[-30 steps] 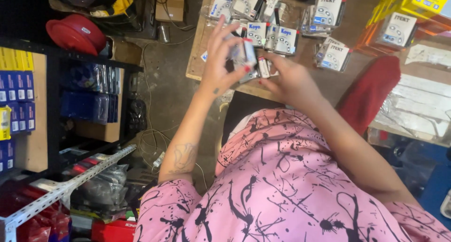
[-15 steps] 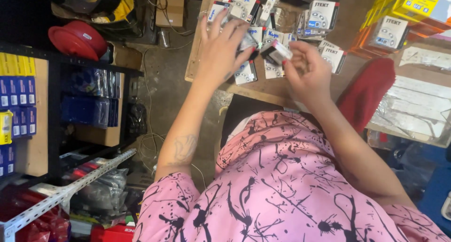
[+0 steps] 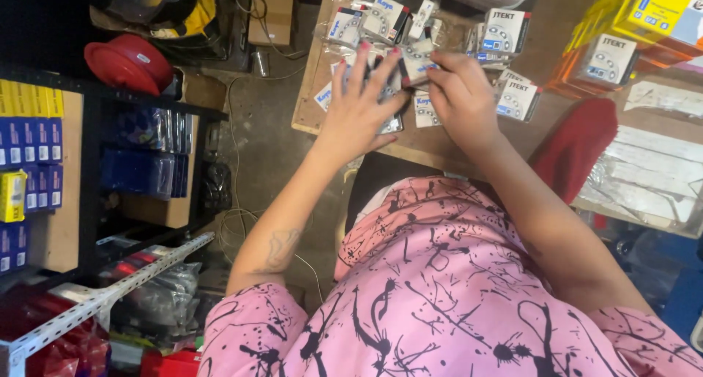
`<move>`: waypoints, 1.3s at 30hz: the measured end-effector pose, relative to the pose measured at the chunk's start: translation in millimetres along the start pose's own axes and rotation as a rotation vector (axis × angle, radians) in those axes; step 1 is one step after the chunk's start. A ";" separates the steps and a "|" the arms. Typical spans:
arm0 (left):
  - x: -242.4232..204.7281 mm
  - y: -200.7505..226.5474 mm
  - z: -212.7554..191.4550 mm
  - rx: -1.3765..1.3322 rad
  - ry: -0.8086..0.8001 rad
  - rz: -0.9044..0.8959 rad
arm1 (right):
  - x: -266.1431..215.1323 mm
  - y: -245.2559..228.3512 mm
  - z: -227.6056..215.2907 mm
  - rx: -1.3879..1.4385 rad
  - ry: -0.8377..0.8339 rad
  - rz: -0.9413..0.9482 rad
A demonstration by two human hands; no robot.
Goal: The person sits at a table and wipes small white boxes with a red cloth. They pick up boxes from a pile, wipe them, and place them back on the table or into a stack.
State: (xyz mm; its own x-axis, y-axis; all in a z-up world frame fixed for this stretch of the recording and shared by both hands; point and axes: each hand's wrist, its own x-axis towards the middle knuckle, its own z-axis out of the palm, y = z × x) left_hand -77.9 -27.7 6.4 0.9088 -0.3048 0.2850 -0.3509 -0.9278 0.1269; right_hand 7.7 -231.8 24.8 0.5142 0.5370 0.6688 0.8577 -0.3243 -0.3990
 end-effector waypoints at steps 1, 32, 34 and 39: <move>1.0 0.3 -0.5 -0.001 0.001 0.004 | 0.9 -0.8 -0.2 -0.004 0.002 0.001; -83.1 16.6 110.9 0.000 0.489 -0.439 | -88.0 -16.1 -79.0 0.077 0.029 0.185; -82.0 14.0 106.9 -0.036 0.467 -0.424 | -100.0 -8.3 -99.4 0.026 0.049 0.204; -87.0 23.0 100.9 -0.133 0.595 -0.346 | -116.1 5.3 -113.2 -0.165 0.018 0.350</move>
State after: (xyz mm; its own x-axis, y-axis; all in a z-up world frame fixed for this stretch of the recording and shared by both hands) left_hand -142.3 -44.3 -111.4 0.7085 0.2081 0.6743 -0.1235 -0.9042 0.4088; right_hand -47.8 -384.0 16.1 0.7744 0.3585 0.5214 0.6176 -0.6073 -0.4998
